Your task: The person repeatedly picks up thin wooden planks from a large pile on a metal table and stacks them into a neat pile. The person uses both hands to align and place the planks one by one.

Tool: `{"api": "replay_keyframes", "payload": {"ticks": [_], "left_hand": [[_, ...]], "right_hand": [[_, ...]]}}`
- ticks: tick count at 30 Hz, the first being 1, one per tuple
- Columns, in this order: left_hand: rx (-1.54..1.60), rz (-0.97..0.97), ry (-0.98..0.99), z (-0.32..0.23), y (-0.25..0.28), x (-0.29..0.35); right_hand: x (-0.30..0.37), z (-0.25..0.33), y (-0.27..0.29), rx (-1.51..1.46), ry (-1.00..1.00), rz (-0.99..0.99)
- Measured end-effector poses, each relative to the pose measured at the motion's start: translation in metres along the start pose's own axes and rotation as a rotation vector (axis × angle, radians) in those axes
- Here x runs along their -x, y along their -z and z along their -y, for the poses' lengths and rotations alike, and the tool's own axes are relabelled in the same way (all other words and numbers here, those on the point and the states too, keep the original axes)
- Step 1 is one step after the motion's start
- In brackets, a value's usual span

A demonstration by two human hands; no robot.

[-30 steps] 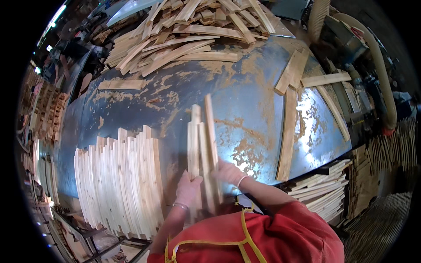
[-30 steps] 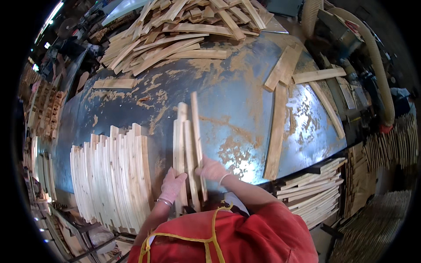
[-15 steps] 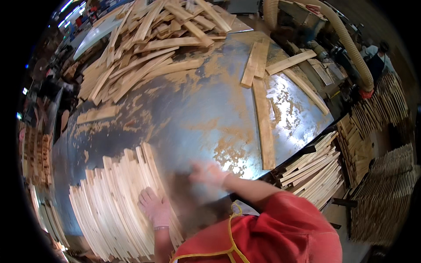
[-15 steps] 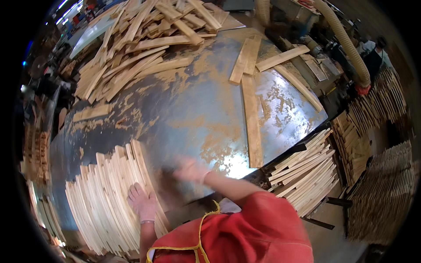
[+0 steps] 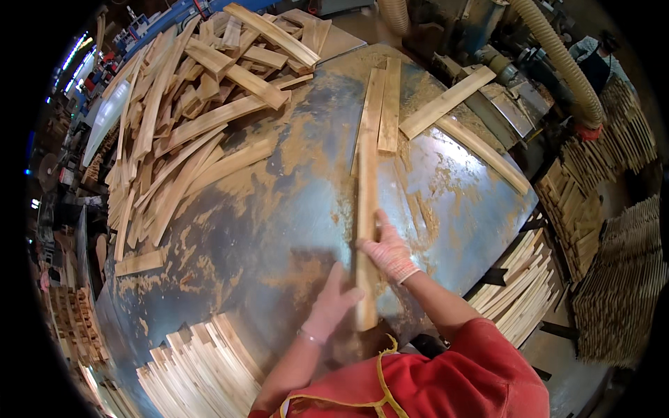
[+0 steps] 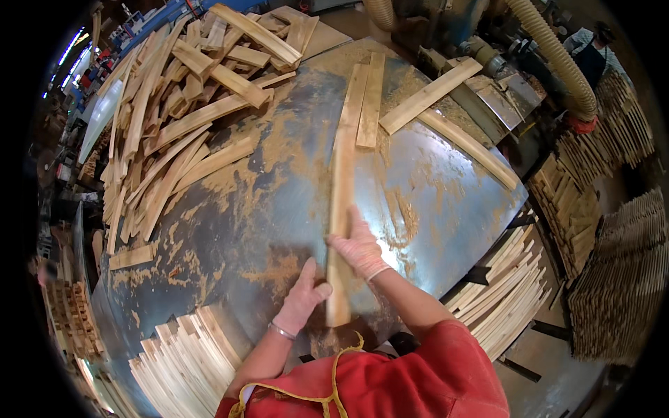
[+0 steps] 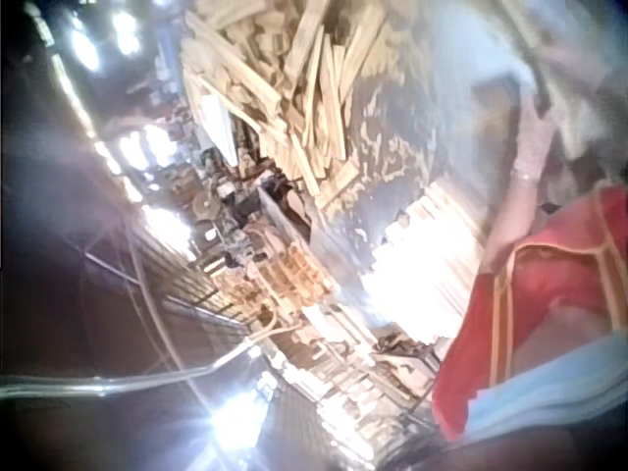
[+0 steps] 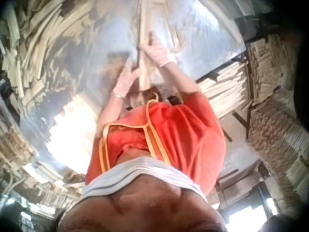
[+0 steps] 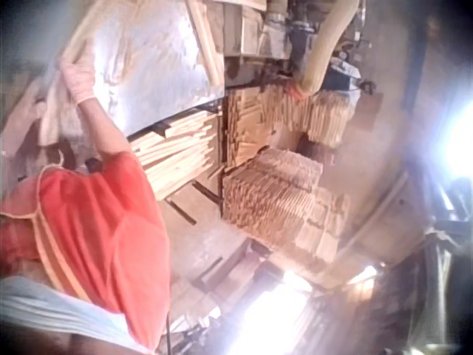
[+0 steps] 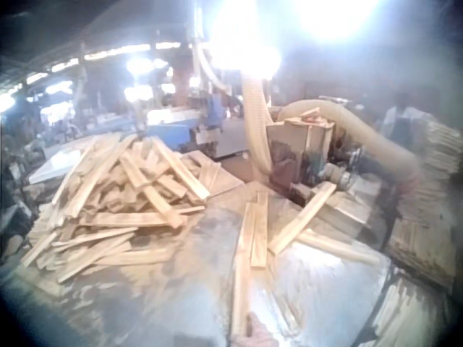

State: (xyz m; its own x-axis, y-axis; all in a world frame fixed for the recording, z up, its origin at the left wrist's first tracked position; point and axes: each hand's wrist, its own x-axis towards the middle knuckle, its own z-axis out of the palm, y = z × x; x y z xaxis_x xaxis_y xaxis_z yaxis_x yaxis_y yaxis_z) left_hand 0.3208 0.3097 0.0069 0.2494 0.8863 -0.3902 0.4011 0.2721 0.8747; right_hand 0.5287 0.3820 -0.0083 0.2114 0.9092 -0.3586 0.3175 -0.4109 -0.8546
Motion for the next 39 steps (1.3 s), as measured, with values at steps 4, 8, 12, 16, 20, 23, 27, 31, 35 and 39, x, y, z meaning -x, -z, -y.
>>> {"api": "replay_keyframes", "payload": {"ticks": [4, 8, 12, 16, 20, 23, 27, 31, 35, 39], "left_hand": [[0.478, 0.107, 0.212, -0.007, 0.008, -0.08], [-0.179, -0.08, 0.246, -0.056, 0.03, -0.159], [-0.73, -0.147, 0.229, -0.124, 0.025, -0.243], [-0.874, -0.1, 0.155, -0.141, -0.007, -0.304], [-1.202, -0.19, -0.044, -0.134, -0.031, -0.32], [-0.908, -0.11, 0.233, -0.149, -0.008, -0.326], [0.471, 0.162, 0.053, -0.128, 0.051, -0.296], [0.749, 0.209, 0.188, -0.108, 0.056, -0.282], [1.031, 0.256, 0.241, -0.07, 0.055, -0.253], [1.188, 0.3, 0.344, -0.05, 0.058, -0.227]], "right_hand": [[-0.107, 0.051, 0.019, -0.046, 0.326, 0.111], [-0.286, 0.084, 0.092, 0.659, 0.326, -0.322], [-0.379, 0.107, 0.118, 0.927, 0.052, -0.247], [-0.396, 0.13, 0.109, 0.713, -0.149, -0.209], [-0.397, 0.116, 0.116, 0.717, -0.12, -0.245], [-0.382, 0.134, 0.115, 0.433, -0.253, -0.176], [-0.309, 0.113, 0.075, -0.51, -0.052, 0.078], [-0.247, 0.065, 0.006, -0.705, 0.014, 0.291], [-0.225, 0.09, 0.069, -0.291, -0.019, 0.157], [-0.328, 0.049, 0.175, -0.356, 0.158, -0.845]]}}
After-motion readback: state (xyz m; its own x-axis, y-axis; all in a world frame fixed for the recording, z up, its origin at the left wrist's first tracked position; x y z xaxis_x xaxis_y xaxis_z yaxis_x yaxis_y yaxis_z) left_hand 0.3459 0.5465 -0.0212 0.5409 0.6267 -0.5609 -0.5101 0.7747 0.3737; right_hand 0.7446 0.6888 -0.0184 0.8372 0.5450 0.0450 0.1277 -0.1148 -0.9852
